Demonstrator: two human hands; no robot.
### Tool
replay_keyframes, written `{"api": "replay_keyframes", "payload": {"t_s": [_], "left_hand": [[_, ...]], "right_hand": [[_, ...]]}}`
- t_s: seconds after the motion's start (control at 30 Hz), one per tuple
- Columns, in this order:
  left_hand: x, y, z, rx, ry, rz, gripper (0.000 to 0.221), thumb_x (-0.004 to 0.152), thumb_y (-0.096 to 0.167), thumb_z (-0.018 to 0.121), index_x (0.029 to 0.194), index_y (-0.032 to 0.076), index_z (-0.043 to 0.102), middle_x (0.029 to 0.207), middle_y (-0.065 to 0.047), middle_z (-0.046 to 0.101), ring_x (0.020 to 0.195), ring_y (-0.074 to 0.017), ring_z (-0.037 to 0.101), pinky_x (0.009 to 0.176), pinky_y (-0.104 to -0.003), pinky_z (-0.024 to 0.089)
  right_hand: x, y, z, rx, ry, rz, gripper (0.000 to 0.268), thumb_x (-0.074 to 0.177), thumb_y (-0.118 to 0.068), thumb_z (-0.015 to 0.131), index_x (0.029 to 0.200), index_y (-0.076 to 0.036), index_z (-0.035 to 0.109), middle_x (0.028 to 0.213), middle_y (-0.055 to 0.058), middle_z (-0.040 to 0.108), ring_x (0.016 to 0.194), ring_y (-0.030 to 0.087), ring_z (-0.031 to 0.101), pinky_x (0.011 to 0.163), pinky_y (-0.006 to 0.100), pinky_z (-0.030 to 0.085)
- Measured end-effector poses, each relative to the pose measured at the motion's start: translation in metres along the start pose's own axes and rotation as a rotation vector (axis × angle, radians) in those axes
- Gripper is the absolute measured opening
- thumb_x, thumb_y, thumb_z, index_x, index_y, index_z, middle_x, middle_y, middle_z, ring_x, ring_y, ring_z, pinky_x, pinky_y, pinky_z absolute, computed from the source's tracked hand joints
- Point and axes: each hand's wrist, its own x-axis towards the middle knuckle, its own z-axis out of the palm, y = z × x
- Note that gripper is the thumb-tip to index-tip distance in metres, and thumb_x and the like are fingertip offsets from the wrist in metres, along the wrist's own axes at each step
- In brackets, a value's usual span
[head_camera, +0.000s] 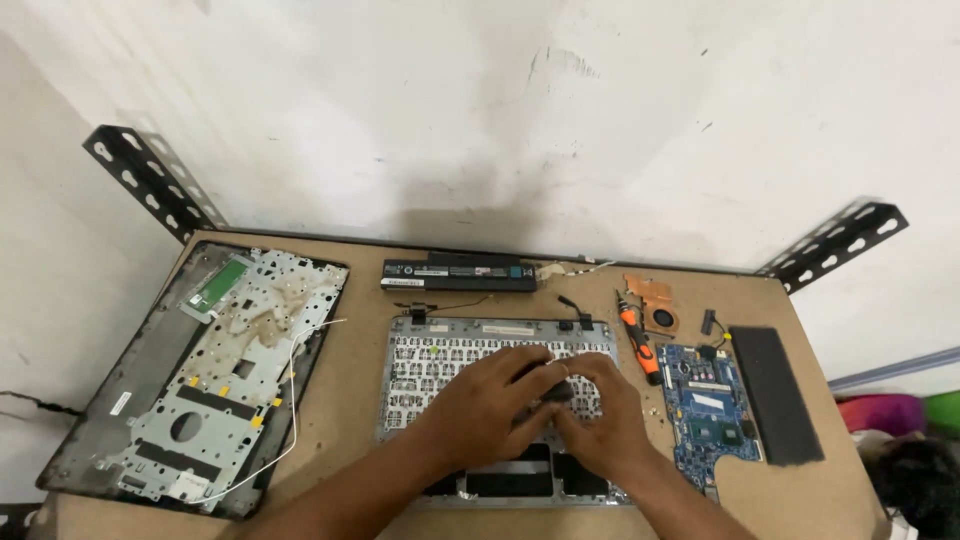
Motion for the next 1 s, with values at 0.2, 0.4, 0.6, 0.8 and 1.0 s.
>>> {"api": "replay_keyframes", "payload": {"t_s": [0.2, 0.4, 0.6, 0.8, 1.0], "left_hand": [[0.003, 0.01, -0.002, -0.111, 0.078, 0.042, 0.03, 0.097, 0.02, 0.039, 0.105, 0.0, 0.06, 0.103, -0.023, 0.061, 0.087, -0.0336, 0.06, 0.069, -0.041, 0.049], [0.003, 0.01, -0.008, -0.202, 0.084, -0.007, 0.021, 0.087, 0.006, 0.057, 0.108, 0.003, 0.061, 0.109, -0.022, 0.056, 0.09, -0.0353, 0.062, 0.075, -0.041, 0.052], [-0.002, -0.004, -0.001, -0.247, 0.035, -0.075, 0.029, 0.081, -0.005, 0.056, 0.106, 0.006, 0.065, 0.105, -0.017, 0.058, 0.088, -0.0309, 0.063, 0.07, -0.037, 0.053], [0.002, 0.006, -0.005, -0.209, 0.13, 0.026, 0.022, 0.08, -0.01, 0.056, 0.098, 0.0, 0.062, 0.098, -0.018, 0.057, 0.085, -0.0306, 0.061, 0.073, -0.034, 0.054], [0.0, 0.008, -0.005, -0.196, 0.167, 0.009, 0.021, 0.081, -0.009, 0.057, 0.099, 0.002, 0.058, 0.1, -0.018, 0.055, 0.083, -0.0301, 0.059, 0.065, -0.033, 0.052]], "right_hand": [[0.005, -0.008, -0.008, 0.04, 0.027, -0.072, 0.027, 0.067, -0.006, 0.062, 0.094, -0.008, 0.064, 0.09, 0.009, 0.067, 0.083, 0.023, 0.063, 0.071, 0.036, 0.05], [0.009, -0.013, -0.008, 0.096, 0.032, -0.088, 0.02, 0.073, -0.002, 0.062, 0.092, -0.007, 0.066, 0.09, 0.008, 0.068, 0.086, 0.022, 0.062, 0.074, 0.033, 0.05], [0.007, -0.005, -0.004, 0.116, -0.007, -0.07, 0.024, 0.073, -0.002, 0.068, 0.097, -0.005, 0.065, 0.093, 0.011, 0.068, 0.086, 0.021, 0.065, 0.078, 0.031, 0.054], [0.009, -0.018, -0.003, 0.202, -0.004, 0.001, 0.036, 0.076, -0.006, 0.07, 0.108, -0.006, 0.054, 0.109, 0.012, 0.061, 0.101, 0.023, 0.061, 0.087, 0.032, 0.051], [0.01, -0.015, -0.002, 0.254, -0.094, 0.226, 0.015, 0.076, -0.011, 0.072, 0.089, -0.013, 0.065, 0.109, 0.005, 0.062, 0.086, 0.014, 0.059, 0.062, 0.025, 0.046]]}}
